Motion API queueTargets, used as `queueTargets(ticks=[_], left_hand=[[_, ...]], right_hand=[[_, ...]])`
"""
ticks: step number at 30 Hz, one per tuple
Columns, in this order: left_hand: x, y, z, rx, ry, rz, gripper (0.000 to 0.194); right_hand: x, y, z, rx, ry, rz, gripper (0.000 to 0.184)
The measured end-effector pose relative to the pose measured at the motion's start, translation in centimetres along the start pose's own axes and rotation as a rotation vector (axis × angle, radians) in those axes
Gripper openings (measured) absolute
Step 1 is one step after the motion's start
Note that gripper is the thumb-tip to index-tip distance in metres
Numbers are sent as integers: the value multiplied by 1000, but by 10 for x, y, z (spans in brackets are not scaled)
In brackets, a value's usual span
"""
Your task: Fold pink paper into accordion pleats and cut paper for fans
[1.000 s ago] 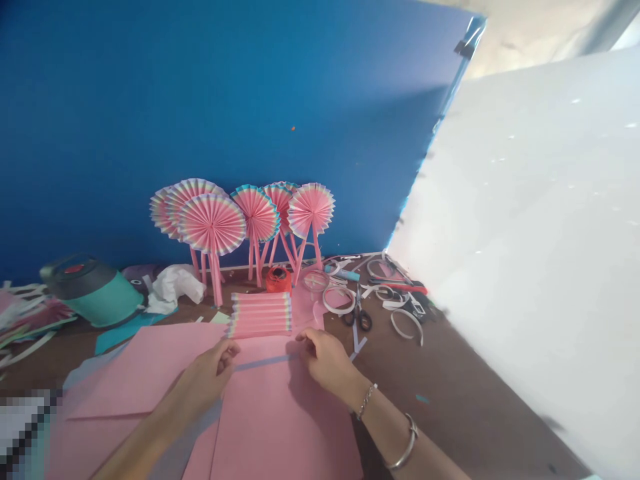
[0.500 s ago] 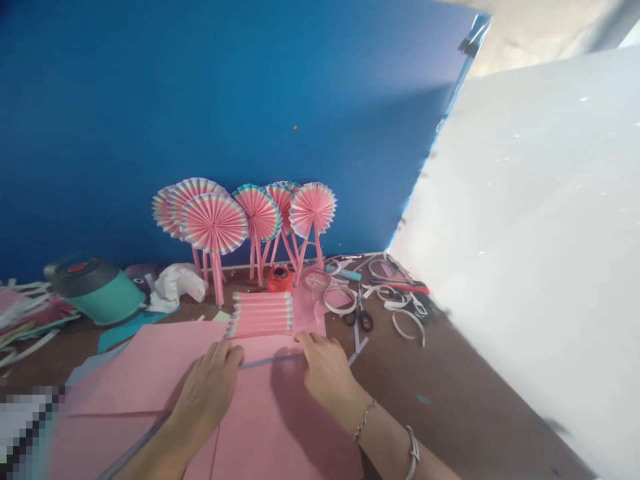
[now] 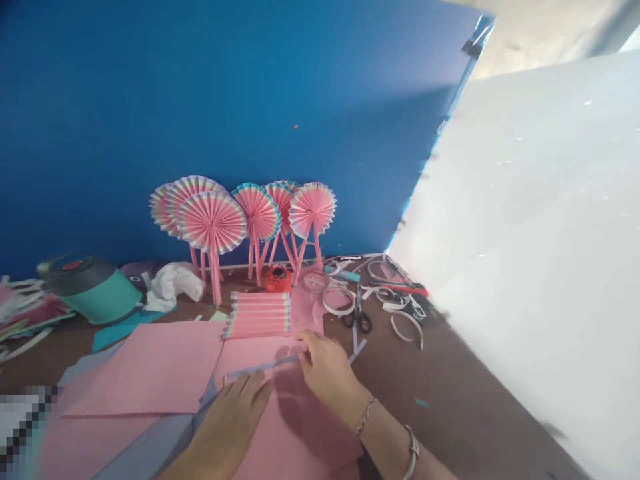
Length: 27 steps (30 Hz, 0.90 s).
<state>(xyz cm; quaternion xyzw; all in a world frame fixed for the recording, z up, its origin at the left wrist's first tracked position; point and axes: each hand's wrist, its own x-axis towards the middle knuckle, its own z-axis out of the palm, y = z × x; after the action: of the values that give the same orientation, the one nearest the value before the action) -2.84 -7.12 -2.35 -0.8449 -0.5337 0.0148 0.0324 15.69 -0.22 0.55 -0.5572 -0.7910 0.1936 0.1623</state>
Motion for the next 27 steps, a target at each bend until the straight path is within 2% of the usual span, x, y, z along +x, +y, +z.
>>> queueTargets(ticks=[5, 10, 14, 18, 27], left_hand=[[-2, 1, 2, 77, 57, 15, 47], [-8, 6, 17, 197, 210, 38, 44], [-13, 10, 27, 244, 302, 44, 44], [-16, 13, 28, 264, 309, 27, 46], [-16, 11, 24, 283, 238, -4, 56]], right_hand=[[1, 0, -1, -50, 37, -31, 30], [1, 0, -2, -76, 44, -33, 30], [1, 2, 1, 17, 37, -12, 30], [3, 3, 3, 153, 67, -2, 31], [3, 0, -1, 334, 64, 51, 33]])
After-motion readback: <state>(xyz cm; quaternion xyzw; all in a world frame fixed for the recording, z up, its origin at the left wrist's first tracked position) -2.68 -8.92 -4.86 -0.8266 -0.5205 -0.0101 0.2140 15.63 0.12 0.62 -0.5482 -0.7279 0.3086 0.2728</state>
